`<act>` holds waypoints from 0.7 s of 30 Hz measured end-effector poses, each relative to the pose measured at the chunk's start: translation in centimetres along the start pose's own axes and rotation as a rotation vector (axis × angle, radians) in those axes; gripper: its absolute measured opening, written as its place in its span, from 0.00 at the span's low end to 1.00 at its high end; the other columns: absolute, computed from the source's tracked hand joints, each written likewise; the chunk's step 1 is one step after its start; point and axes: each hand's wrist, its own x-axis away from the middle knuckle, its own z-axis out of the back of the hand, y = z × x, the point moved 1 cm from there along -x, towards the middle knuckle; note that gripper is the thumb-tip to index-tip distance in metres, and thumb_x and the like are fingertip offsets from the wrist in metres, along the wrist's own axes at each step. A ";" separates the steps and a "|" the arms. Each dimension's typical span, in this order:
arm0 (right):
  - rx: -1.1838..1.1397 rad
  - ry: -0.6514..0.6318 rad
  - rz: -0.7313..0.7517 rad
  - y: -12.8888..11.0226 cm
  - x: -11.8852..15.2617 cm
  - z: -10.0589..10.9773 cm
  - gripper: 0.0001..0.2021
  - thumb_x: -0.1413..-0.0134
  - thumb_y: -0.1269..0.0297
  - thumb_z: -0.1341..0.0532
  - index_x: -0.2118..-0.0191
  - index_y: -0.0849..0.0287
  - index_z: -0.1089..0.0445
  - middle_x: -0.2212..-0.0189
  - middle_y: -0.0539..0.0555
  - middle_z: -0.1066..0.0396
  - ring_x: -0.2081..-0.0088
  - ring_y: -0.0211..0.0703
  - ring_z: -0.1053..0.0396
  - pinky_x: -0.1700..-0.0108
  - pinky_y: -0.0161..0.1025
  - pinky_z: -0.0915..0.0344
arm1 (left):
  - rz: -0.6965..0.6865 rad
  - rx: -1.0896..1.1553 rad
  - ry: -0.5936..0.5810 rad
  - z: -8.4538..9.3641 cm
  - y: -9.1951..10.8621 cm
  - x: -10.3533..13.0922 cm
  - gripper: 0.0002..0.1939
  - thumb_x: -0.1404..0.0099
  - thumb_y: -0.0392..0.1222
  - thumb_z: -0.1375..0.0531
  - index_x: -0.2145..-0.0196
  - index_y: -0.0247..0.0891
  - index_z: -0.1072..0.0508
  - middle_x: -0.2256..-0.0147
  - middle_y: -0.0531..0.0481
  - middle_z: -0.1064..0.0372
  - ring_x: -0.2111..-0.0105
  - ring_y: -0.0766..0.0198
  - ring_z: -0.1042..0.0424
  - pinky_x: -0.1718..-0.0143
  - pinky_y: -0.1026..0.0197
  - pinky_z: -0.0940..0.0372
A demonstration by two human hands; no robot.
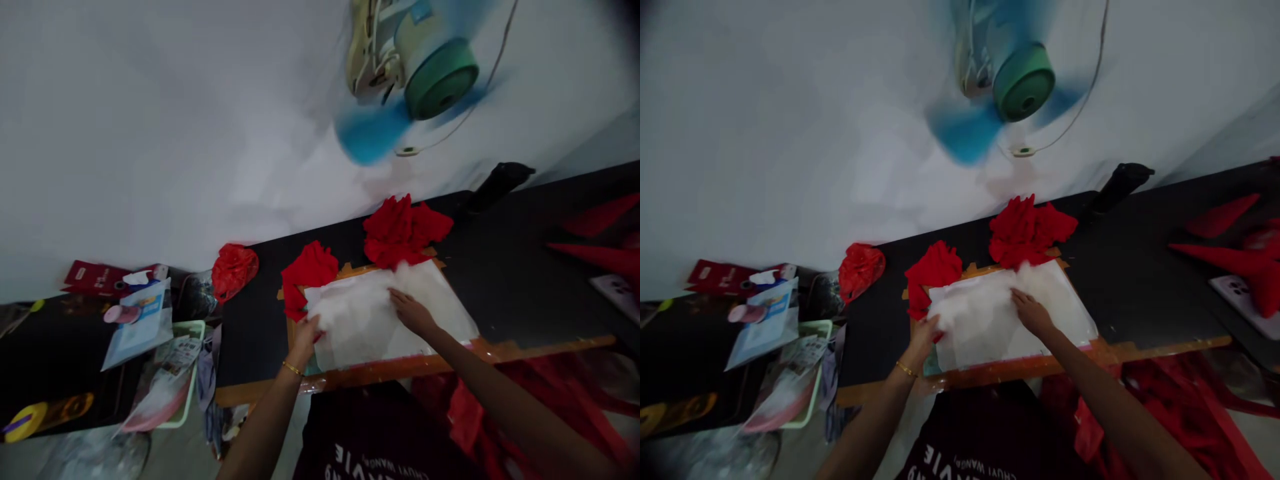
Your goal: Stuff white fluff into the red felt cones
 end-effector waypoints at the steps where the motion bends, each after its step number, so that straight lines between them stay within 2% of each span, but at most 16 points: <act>1: 0.004 0.006 -0.008 0.2 0.1 -0.1 0.29 0.46 0.77 0.48 0.38 0.58 0.35 0.32 0.56 0.42 0.41 0.53 0.34 0.44 0.48 0.30 | 0.003 0.008 0.005 0.5 0.2 0.1 0.22 0.57 0.45 0.25 0.65 0.34 0.23 0.69 0.45 0.22 0.74 0.61 0.25 0.73 0.62 0.31; 6: 0.028 0.024 -0.051 1.3 0.2 -0.3 0.27 0.46 0.77 0.47 0.41 0.58 0.32 0.32 0.56 0.43 0.42 0.51 0.33 0.43 0.45 0.31 | -0.056 0.048 0.020 2.5 1.5 1.5 0.25 0.56 0.47 0.26 0.62 0.34 0.23 0.66 0.44 0.21 0.72 0.60 0.25 0.71 0.60 0.30; 9: 0.041 0.022 -0.067 1.8 0.2 0.2 0.27 0.46 0.77 0.48 0.41 0.61 0.33 0.31 0.60 0.44 0.40 0.53 0.34 0.41 0.49 0.33 | -0.129 0.023 0.036 3.7 2.6 2.6 0.25 0.55 0.49 0.27 0.61 0.34 0.23 0.65 0.44 0.22 0.71 0.61 0.26 0.72 0.61 0.32; 12: 0.028 -0.014 -0.110 1.1 0.4 1.2 0.26 0.46 0.76 0.47 0.41 0.60 0.32 0.30 0.60 0.47 0.41 0.59 0.34 0.46 0.53 0.29 | -0.171 -0.019 0.002 4.6 3.5 3.6 0.25 0.54 0.48 0.28 0.60 0.33 0.23 0.66 0.45 0.22 0.72 0.62 0.27 0.72 0.63 0.33; 15: -0.102 0.081 -0.131 -2.4 0.7 2.8 0.23 0.42 0.70 0.46 0.41 0.58 0.32 0.31 0.62 0.45 0.45 0.60 0.31 0.50 0.55 0.27 | -0.191 -0.062 -0.054 4.5 3.5 4.0 0.26 0.54 0.47 0.27 0.59 0.32 0.22 0.65 0.44 0.22 0.71 0.63 0.28 0.70 0.64 0.34; 17: -0.329 0.190 -0.082 -6.1 0.6 3.9 0.23 0.37 0.62 0.47 0.38 0.57 0.36 0.33 0.63 0.42 0.50 0.54 0.28 0.50 0.52 0.27 | -0.180 -0.079 -0.089 3.6 3.0 4.1 0.25 0.54 0.49 0.27 0.59 0.32 0.21 0.66 0.44 0.22 0.71 0.62 0.28 0.70 0.64 0.35; 18: -0.477 0.219 -0.063 -8.1 0.3 4.4 0.25 0.37 0.58 0.46 0.36 0.57 0.39 0.33 0.64 0.42 0.54 0.51 0.26 0.53 0.50 0.25 | -0.168 -0.084 -0.113 2.9 2.7 4.2 0.25 0.53 0.50 0.27 0.60 0.33 0.21 0.66 0.44 0.22 0.71 0.62 0.28 0.70 0.64 0.35; 19: -0.617 0.226 -0.048 -10.0 -0.2 4.9 0.28 0.36 0.54 0.46 0.34 0.57 0.42 0.31 0.65 0.46 0.55 0.49 0.26 0.58 0.47 0.24 | -0.155 -0.088 -0.142 2.2 2.3 4.3 0.25 0.53 0.50 0.27 0.60 0.33 0.21 0.67 0.44 0.23 0.71 0.62 0.28 0.70 0.64 0.35; 21: -0.818 0.259 -0.053 -13.0 -1.7 5.9 0.32 0.36 0.49 0.46 0.31 0.55 0.47 0.28 0.65 0.56 0.47 0.51 0.29 0.57 0.46 0.24 | -0.126 -0.089 -0.208 0.6 1.7 4.5 0.26 0.54 0.51 0.27 0.60 0.33 0.21 0.68 0.45 0.23 0.72 0.63 0.28 0.71 0.63 0.34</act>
